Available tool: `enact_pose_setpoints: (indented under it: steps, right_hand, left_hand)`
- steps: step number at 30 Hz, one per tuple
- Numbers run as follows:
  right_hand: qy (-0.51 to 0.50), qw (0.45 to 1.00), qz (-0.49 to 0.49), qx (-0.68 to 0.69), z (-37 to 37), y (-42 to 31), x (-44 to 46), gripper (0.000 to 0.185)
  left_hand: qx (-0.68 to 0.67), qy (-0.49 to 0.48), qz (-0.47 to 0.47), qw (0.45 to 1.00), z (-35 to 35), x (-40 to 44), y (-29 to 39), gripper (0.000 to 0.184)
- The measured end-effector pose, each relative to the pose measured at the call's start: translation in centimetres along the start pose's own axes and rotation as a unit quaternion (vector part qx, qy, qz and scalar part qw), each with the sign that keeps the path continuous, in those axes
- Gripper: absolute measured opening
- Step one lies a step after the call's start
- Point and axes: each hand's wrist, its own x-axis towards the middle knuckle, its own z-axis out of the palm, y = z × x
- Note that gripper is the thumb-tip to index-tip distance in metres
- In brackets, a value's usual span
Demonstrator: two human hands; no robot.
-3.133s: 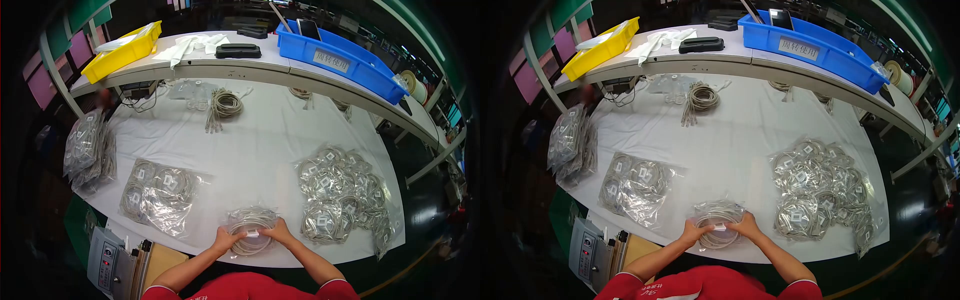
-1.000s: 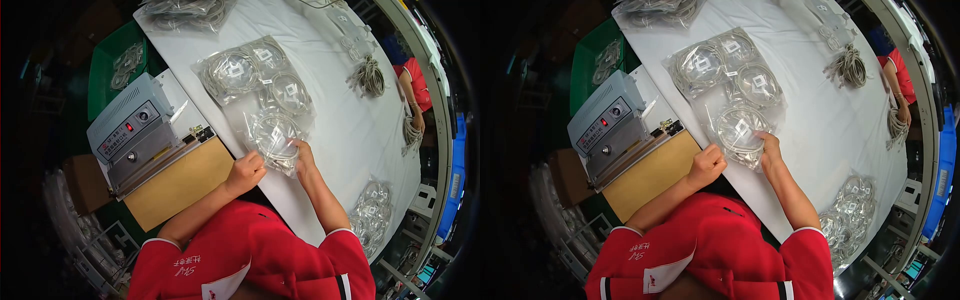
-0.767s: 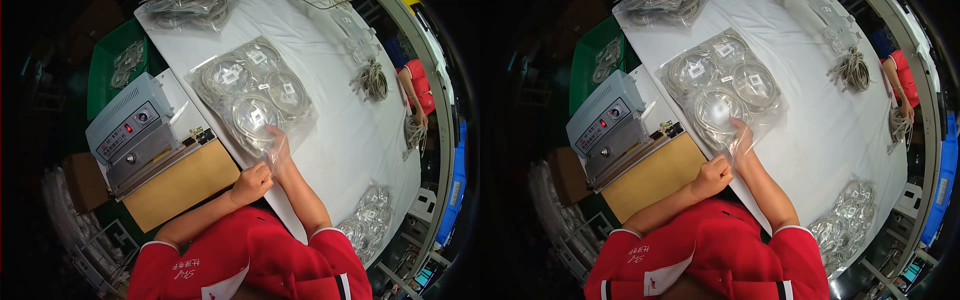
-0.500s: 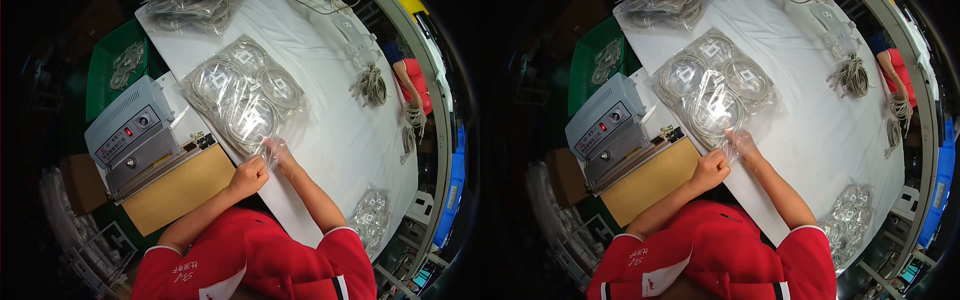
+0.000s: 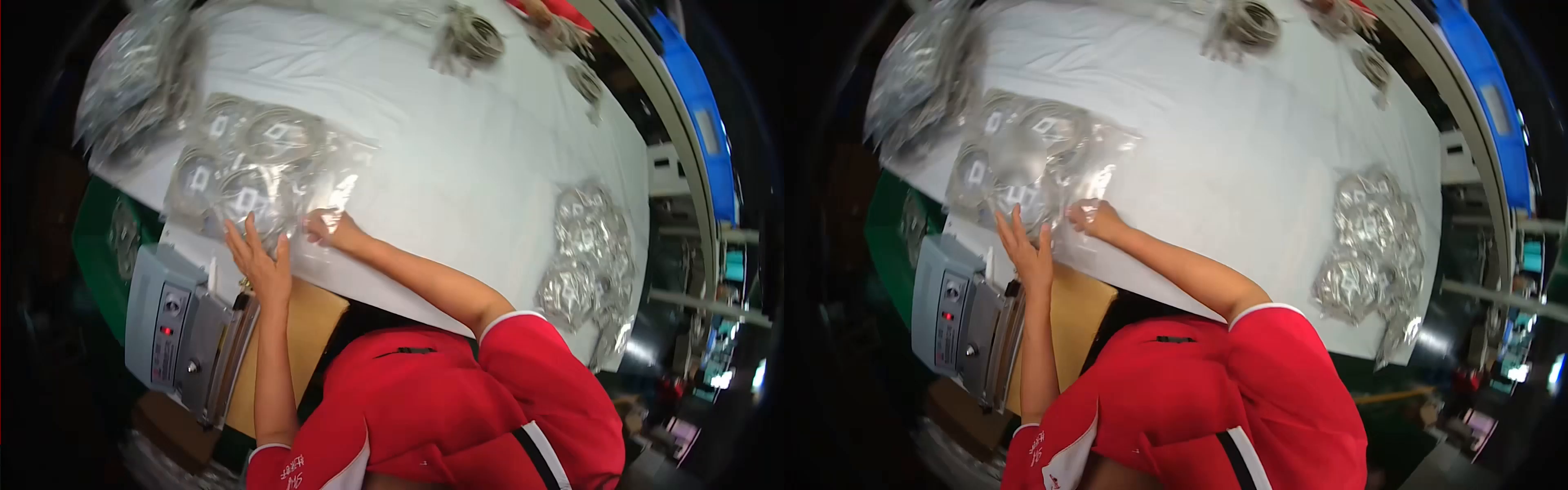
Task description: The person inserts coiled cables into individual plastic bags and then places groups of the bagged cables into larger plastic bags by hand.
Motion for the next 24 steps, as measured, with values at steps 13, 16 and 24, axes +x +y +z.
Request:
enact_pose_setpoints:
  steps: [13, 16, 24]
  right_hand:
    - [0.685, 0.612, 0.042, -0.393, -18.7, 9.4, -37.3, 0.035]
    - [0.743, 0.504, 0.131, -0.42, -22.3, 11.9, -43.3, 0.027]
    - [0.687, 0.704, 0.094, -0.155, -23.1, 14.3, -44.9, 0.021]
  left_hand:
    - [0.137, 0.067, 0.218, 0.964, 8.3, 8.2, -4.2, 0.044]
    - [0.064, 0.103, 0.303, 0.945, 7.0, 5.0, 2.5, 0.032]
    - [-0.319, -0.61, -0.005, 0.726, 14.9, -18.2, 22.6, 0.03]
